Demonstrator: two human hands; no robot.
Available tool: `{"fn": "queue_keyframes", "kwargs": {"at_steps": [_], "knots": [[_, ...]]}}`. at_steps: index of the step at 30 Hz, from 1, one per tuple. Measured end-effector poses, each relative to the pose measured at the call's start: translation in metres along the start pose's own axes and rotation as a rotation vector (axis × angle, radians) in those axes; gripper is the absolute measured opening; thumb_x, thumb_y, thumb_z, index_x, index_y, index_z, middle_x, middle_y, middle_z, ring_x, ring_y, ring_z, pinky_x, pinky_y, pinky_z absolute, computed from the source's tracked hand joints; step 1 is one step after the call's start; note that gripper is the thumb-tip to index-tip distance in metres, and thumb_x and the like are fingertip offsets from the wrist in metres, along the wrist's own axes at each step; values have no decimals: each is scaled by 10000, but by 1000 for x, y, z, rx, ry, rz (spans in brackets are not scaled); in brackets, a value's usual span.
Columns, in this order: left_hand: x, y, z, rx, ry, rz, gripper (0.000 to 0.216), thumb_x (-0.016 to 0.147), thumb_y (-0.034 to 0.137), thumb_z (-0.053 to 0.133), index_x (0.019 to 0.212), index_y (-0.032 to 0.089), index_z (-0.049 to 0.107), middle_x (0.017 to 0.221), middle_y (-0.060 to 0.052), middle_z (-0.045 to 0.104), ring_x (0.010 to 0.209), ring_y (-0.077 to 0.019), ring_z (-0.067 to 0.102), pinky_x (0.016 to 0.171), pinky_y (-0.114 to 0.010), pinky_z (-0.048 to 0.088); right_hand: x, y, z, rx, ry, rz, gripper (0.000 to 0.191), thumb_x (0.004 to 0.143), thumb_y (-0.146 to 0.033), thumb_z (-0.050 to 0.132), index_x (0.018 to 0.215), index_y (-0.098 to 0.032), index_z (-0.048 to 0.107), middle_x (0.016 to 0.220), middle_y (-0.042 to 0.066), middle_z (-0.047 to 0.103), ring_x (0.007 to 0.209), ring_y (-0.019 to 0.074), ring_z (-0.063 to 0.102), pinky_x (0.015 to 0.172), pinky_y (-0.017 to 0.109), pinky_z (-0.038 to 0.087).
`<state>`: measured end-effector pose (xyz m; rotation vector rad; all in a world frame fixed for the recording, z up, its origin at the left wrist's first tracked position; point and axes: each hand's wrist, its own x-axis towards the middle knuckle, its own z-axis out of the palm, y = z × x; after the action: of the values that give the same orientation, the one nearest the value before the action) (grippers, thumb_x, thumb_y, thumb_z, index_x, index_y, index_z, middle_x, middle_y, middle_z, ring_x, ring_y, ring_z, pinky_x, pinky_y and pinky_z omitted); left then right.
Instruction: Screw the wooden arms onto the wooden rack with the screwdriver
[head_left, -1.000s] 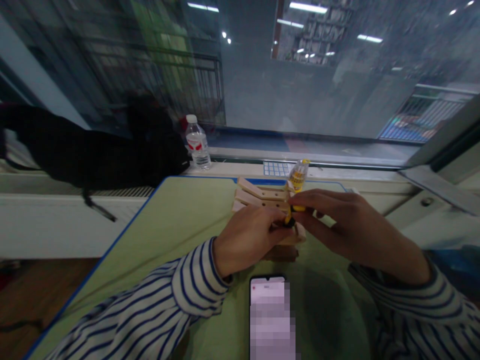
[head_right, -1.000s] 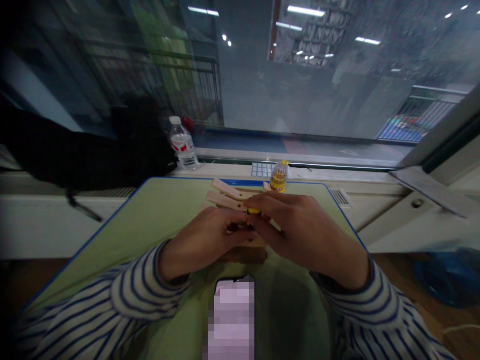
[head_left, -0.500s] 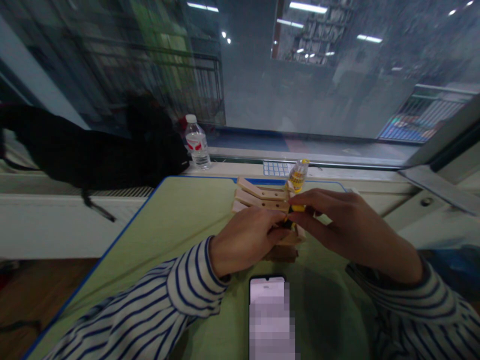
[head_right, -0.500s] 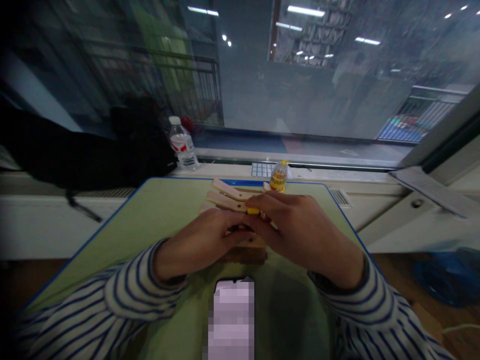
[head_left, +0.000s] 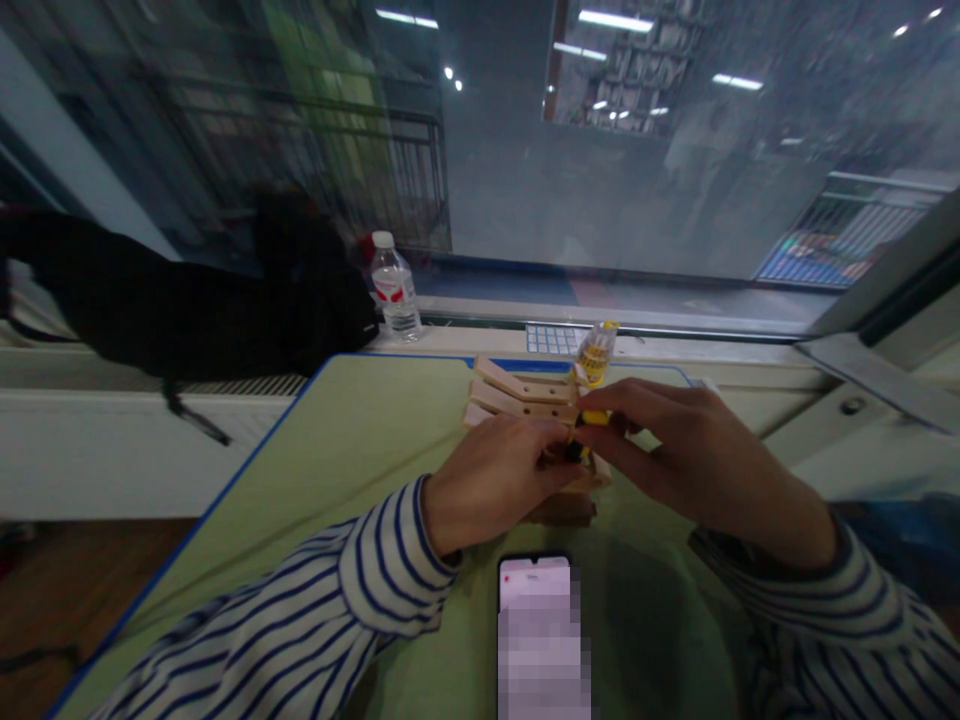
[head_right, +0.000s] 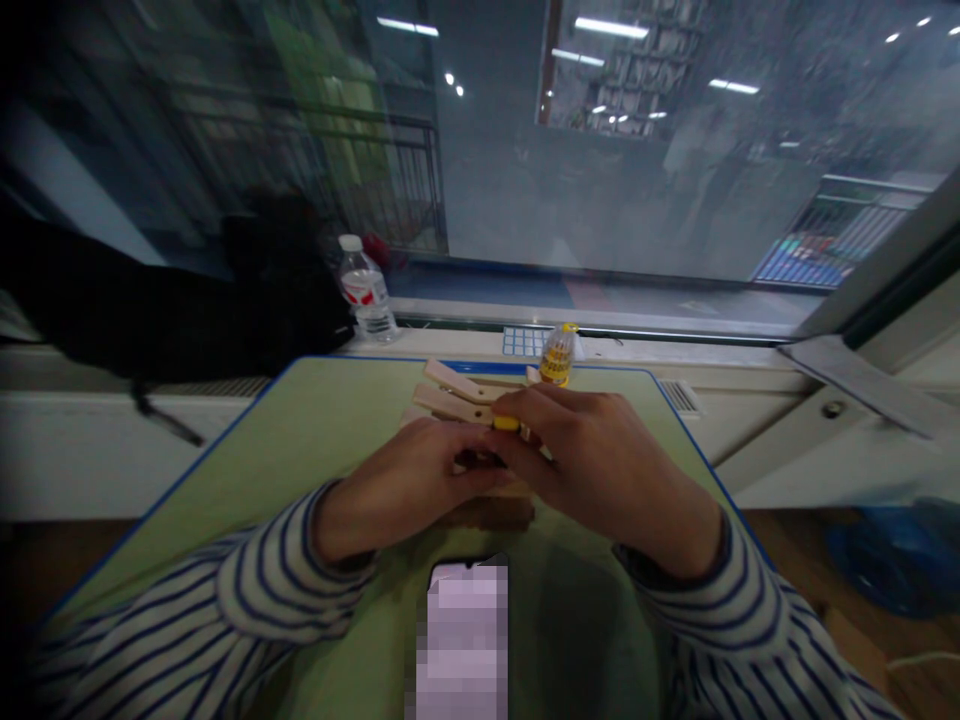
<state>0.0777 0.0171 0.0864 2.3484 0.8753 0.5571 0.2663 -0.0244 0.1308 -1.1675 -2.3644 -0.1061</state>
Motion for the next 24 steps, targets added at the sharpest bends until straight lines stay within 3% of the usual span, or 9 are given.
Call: {"fn": "queue_keyframes", "kwargs": {"at_steps": [5, 8, 15, 24], "knots": [[0, -3, 1, 69, 13, -26, 192, 889, 332, 563, 1013, 255, 688, 930, -8, 713, 843, -190, 644, 699, -275, 450, 0, -2, -2, 30, 11, -24, 324, 923, -316, 545, 1214, -173, 566, 1027, 45, 705, 727, 128, 653, 649, 255, 497], [0, -3, 1, 83, 21, -8, 187, 895, 340, 558, 986, 243, 690, 936, -7, 714, 859, -194, 643, 708, -276, 443, -1, -3, -4, 64, 5, -56, 319, 919, -247, 548, 1231, -181, 559, 1132, 37, 684, 818, 116, 653, 715, 230, 498], [-1, -2, -2, 74, 12, 32, 207, 897, 341, 549, 1017, 236, 681, 985, -29, 711, 968, -221, 638, 893, -341, 454, -1, -2, -3, 25, -7, -69, 222, 912, -194, 552, 1129, -183, 600, 1017, 9, 709, 775, 112, 652, 720, 228, 483], [-1, -1, -1, 87, -5, 50, 196, 891, 238, 552, 1055, 257, 658, 1092, -9, 694, 1055, -223, 619, 1006, -387, 405, -2, -2, -4, -26, -17, -31, 181, 905, -227, 561, 1074, -185, 609, 913, 22, 706, 715, 149, 657, 646, 272, 484]]}}
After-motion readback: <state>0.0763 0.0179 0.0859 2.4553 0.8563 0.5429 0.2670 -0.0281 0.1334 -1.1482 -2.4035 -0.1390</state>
